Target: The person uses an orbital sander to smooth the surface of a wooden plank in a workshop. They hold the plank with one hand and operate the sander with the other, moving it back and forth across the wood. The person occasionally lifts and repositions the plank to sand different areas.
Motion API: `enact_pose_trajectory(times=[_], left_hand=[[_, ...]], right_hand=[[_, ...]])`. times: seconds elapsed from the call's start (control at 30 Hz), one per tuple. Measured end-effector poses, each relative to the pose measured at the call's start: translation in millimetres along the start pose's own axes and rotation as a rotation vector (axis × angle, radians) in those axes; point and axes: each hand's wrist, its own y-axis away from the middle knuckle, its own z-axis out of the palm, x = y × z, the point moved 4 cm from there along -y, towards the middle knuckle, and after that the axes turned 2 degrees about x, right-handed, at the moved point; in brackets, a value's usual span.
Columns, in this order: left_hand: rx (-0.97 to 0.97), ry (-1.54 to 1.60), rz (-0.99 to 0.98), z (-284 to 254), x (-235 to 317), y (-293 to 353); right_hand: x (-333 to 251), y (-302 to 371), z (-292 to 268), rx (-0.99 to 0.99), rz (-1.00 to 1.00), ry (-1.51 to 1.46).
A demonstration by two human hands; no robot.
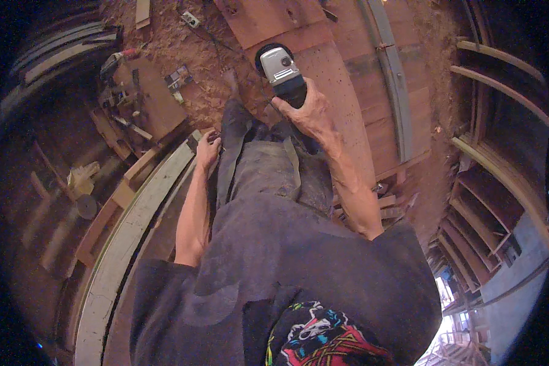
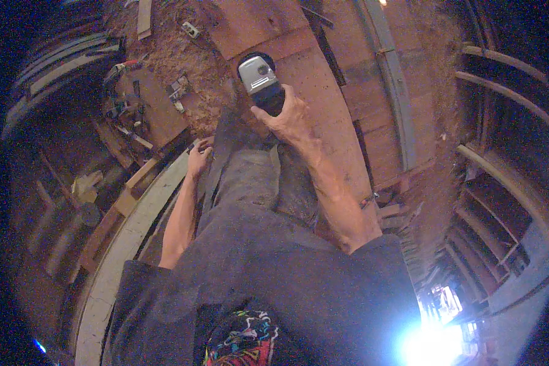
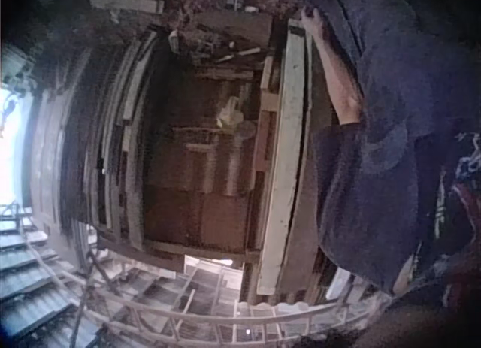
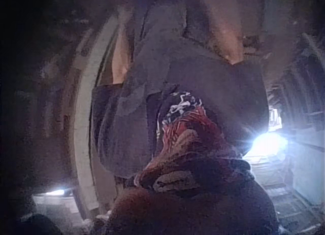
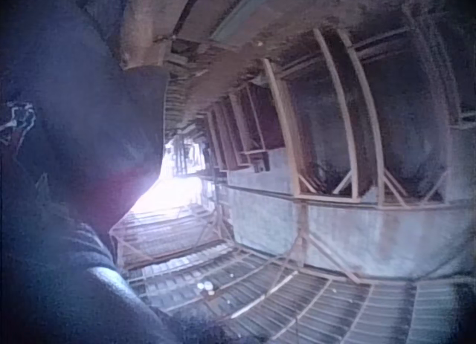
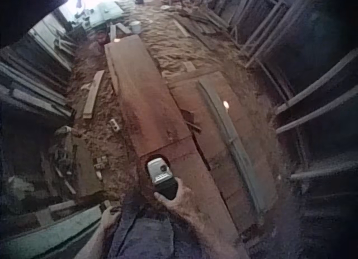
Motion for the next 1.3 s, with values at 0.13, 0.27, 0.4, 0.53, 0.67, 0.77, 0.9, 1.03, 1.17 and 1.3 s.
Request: enact_pose_trajectory(times=[0.13, 0.27, 0.4, 0.53, 0.67, 0.77, 0.9, 1.03, 1.17, 1.3], left_hand=[[-0.012, 0.074, 0.014, -1, 2, -13], [-0.024, 0.281, 0.061, 4, 28, -43], [-0.054, 0.357, 0.182, 4, 138, -63], [-0.137, 0.868, 0.151, 3, 248, -79], [-0.077, 0.886, 0.157, -4, 330, -76], [-0.092, 0.846, 0.132, -12, 329, -87], [-0.012, 0.644, 0.138, -70, 300, -93], [0.137, 0.327, 0.286, -172, 308, -39], [0.481, 0.034, 0.398, -212, 317, 18], [0.491, -0.215, 0.678, -159, 347, 56]], right_hand=[[23, -10, -16, 0.031, 0.085, -0.056], [41, -25, -63, 0.126, 0.220, -0.085], [74, -42, -112, 0.234, 0.223, -0.139], [92, -29, -129, 0.422, 0.125, -0.389], [79, 19, -142, 0.439, 0.268, -0.599], [77, 39, -147, 0.572, 0.216, -0.589], [86, 61, -153, 0.674, 0.257, -0.619], [83, 70, -164, 0.708, 0.293, -0.655], [75, 76, -164, 0.712, 0.327, -0.643], [86, 78, -159, 0.700, 0.295, -0.635]])
